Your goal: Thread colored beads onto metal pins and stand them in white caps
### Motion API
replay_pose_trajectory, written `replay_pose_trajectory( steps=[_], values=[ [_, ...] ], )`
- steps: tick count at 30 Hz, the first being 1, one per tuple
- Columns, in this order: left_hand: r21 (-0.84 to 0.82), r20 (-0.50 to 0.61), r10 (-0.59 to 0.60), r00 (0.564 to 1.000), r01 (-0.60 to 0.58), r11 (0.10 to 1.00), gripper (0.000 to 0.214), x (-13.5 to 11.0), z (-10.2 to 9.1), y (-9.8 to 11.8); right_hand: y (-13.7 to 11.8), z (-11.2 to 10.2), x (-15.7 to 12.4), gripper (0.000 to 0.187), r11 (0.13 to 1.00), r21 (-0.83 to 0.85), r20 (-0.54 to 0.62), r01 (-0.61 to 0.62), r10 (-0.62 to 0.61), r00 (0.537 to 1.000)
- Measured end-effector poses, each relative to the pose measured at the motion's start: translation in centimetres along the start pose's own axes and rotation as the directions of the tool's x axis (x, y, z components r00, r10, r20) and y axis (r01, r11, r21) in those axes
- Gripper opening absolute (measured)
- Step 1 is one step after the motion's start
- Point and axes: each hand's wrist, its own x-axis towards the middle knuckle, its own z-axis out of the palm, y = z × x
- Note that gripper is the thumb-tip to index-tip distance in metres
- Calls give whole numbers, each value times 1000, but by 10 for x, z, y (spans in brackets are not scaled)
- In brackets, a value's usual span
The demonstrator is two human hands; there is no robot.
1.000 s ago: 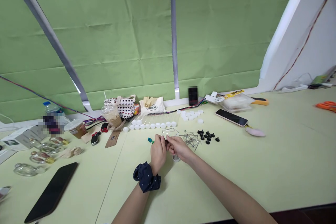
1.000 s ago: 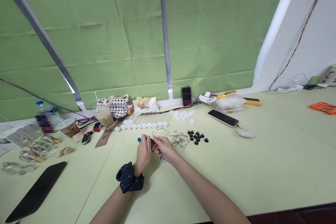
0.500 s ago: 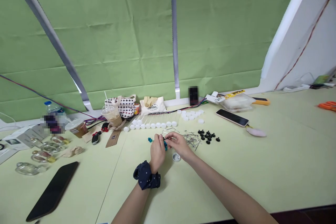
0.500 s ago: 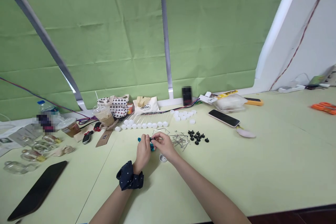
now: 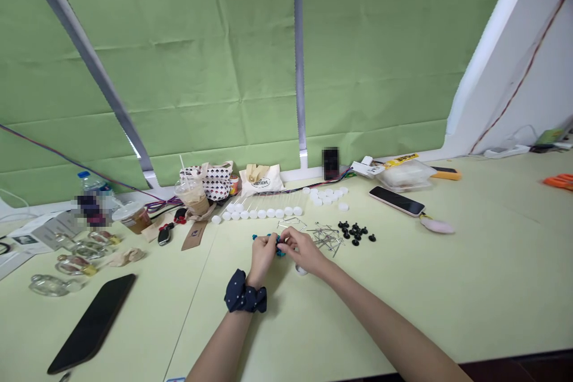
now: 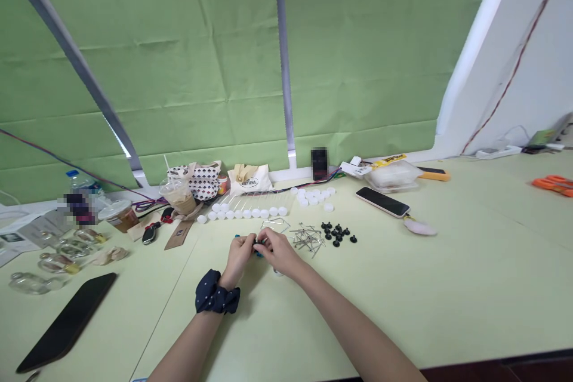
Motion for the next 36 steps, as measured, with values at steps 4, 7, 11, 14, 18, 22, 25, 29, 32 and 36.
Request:
replay_pose_trajectory(
  steps=[4, 7, 11, 14, 18, 22, 25, 29, 32, 36],
  values=[
    [203, -23, 161, 987, -153, 967, 41, -4, -1, 3, 7, 0, 1, 23, 968, 136, 151, -209, 189, 970],
    [268, 8, 161, 987, -158, 950, 42, -4, 0, 3, 11, -2, 1, 25, 947, 188, 251, -262, 211, 945],
    [267, 78, 150, 986, -166, 949, 40, -5, 3, 2, 11, -2, 0, 16, 909, 261, 187, -326, 284, 941],
    [260, 51, 174, 983, -181, 949, 41, -5, 4, 2, 10, 1, 0, 25, 893, 293, 95, -342, 329, 940],
    [126, 17, 90, 996, -91, 988, 40, -2, 5, 1, 5, 3, 1, 30, 914, 269, -16, -303, 319, 948],
    [-23, 93, -71, 993, 74, 997, 38, 0, 3, 0, -2, 2, 1, 25, 941, 249, -22, -228, 241, 970],
    [-80, 181, -149, 972, 165, 983, 40, 0, 1, 1, -5, 0, 1, 21, 947, 254, 8, -197, 201, 979],
    [-154, 234, -243, 941, 283, 947, 37, 0, -2, 2, -9, -5, -1, 5, 999, -28, 14, 28, -27, 1000],
    [-188, 269, -303, 914, 358, 915, 35, 1, -4, 0, -10, -8, -3, 15, 916, -306, 101, 259, -239, 966],
    [-174, 347, -399, 849, 476, 862, 38, 4, -6, -1, -7, -9, -3, 24, 768, -507, 213, 391, -328, 920]
  ],
)
